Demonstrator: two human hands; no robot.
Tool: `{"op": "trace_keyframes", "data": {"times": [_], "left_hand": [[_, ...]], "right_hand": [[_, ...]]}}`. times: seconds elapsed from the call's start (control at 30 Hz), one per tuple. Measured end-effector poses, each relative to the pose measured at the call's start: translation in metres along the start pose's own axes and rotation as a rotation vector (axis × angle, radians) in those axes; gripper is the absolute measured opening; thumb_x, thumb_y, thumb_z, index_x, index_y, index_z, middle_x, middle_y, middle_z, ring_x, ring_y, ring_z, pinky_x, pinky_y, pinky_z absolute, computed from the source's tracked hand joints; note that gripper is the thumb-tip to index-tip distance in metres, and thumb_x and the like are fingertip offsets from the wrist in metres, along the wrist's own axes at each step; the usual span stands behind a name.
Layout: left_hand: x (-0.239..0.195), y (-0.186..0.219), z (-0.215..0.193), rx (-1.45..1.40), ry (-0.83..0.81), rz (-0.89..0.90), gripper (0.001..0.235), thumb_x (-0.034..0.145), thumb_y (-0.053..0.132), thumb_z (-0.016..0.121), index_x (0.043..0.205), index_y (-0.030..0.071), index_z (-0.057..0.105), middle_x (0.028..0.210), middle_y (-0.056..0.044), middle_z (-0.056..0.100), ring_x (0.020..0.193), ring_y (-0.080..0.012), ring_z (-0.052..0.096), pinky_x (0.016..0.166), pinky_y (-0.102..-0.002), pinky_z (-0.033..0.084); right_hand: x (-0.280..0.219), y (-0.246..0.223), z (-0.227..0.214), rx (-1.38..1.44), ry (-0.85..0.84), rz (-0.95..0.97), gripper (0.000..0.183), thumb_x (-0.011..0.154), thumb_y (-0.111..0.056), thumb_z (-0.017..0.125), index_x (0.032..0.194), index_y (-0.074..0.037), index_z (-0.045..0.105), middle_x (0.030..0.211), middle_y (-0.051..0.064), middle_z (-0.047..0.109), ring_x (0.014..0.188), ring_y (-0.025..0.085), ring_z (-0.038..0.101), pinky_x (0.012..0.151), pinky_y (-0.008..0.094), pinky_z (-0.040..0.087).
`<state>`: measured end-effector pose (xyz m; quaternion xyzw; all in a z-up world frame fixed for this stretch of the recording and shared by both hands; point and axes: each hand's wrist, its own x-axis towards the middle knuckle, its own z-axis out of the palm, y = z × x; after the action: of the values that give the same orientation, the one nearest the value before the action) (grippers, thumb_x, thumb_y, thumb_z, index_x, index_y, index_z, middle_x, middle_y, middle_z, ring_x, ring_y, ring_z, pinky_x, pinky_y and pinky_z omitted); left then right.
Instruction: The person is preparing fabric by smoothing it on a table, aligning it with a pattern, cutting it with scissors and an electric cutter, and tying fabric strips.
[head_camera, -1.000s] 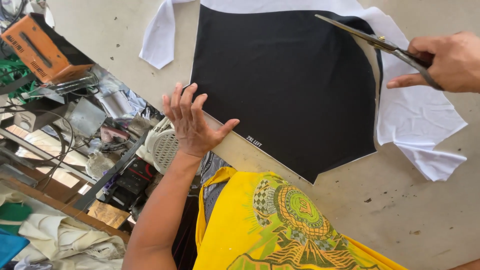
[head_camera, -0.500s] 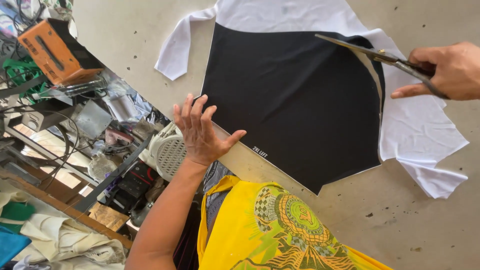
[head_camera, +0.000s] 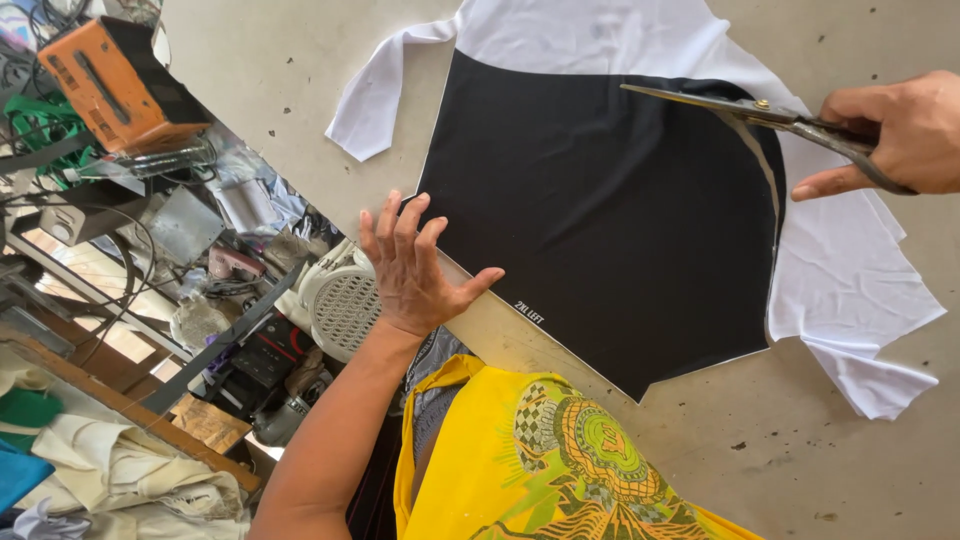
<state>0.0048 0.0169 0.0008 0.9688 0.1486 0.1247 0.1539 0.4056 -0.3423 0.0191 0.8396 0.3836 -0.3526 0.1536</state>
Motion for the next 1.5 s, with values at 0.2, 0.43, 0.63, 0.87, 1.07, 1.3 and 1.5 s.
{"op": "trace_keyframes", "data": {"times": [0.2,0.43,0.63,0.87,1.07,1.3,1.5], "left_hand": [[0.003,-0.002,0.0,-0.023,0.016,0.011,0.077,0.085,0.078,0.069,0.121,0.012,0.052,0.137,-0.014,0.052,0.14,-0.0395,0.043,0.121,-0.062,0.016],[-0.001,-0.004,0.003,-0.025,-0.013,-0.012,0.077,0.083,0.078,0.069,0.121,0.015,0.05,0.14,-0.012,0.051,0.141,-0.038,0.043,0.121,-0.062,0.016],[-0.002,-0.004,0.001,-0.027,-0.006,-0.015,0.076,0.084,0.079,0.069,0.12,0.014,0.051,0.138,-0.012,0.053,0.141,-0.0386,0.045,0.122,-0.061,0.015],[0.001,-0.006,0.0,-0.032,0.008,-0.014,0.076,0.085,0.079,0.069,0.12,0.014,0.049,0.138,-0.012,0.053,0.14,-0.0378,0.045,0.121,-0.06,0.016],[0.0,-0.008,-0.001,-0.02,-0.009,-0.015,0.077,0.084,0.079,0.07,0.12,0.014,0.049,0.138,-0.012,0.053,0.14,-0.037,0.045,0.121,-0.06,0.016],[0.001,-0.011,-0.003,-0.002,-0.013,-0.009,0.075,0.087,0.081,0.066,0.117,0.014,0.051,0.137,-0.012,0.054,0.139,-0.0368,0.045,0.121,-0.06,0.016],[-0.001,-0.012,-0.004,-0.022,-0.043,-0.015,0.076,0.086,0.08,0.068,0.12,0.014,0.05,0.14,-0.013,0.051,0.142,-0.038,0.042,0.12,-0.064,0.017]], "right_hand": [[-0.001,0.002,-0.004,0.059,0.17,-0.17,0.059,0.063,-0.06,0.088,0.071,-0.009,0.06,0.052,0.002,0.042,0.051,0.017,0.039,0.06,0.027,0.035],[0.016,-0.01,-0.011,0.018,-0.048,0.002,0.069,0.059,-0.077,0.081,0.087,-0.015,0.067,0.058,0.003,0.053,0.055,0.019,0.053,0.063,0.029,0.043],[0.01,-0.013,-0.012,0.03,0.139,-0.17,0.064,0.062,-0.068,0.084,0.075,-0.01,0.058,0.053,0.002,0.04,0.052,0.017,0.038,0.061,0.027,0.037],[0.019,-0.025,-0.029,0.007,0.084,-0.107,0.067,0.056,-0.073,0.084,0.085,-0.015,0.066,0.054,0.001,0.05,0.051,0.016,0.049,0.061,0.026,0.041],[0.034,-0.019,-0.027,0.043,0.101,-0.189,0.068,0.055,-0.07,0.084,0.078,-0.01,0.061,0.054,0.002,0.044,0.053,0.016,0.04,0.062,0.028,0.036],[0.038,-0.025,-0.038,0.366,0.07,-0.198,0.059,0.055,-0.032,0.097,0.063,0.003,0.05,0.053,0.01,0.033,0.053,0.023,0.028,0.056,0.034,0.024],[0.042,-0.045,-0.053,0.276,0.09,-0.225,0.061,0.053,-0.043,0.097,0.069,0.001,0.058,0.052,0.008,0.036,0.053,0.021,0.031,0.059,0.033,0.027]]}}
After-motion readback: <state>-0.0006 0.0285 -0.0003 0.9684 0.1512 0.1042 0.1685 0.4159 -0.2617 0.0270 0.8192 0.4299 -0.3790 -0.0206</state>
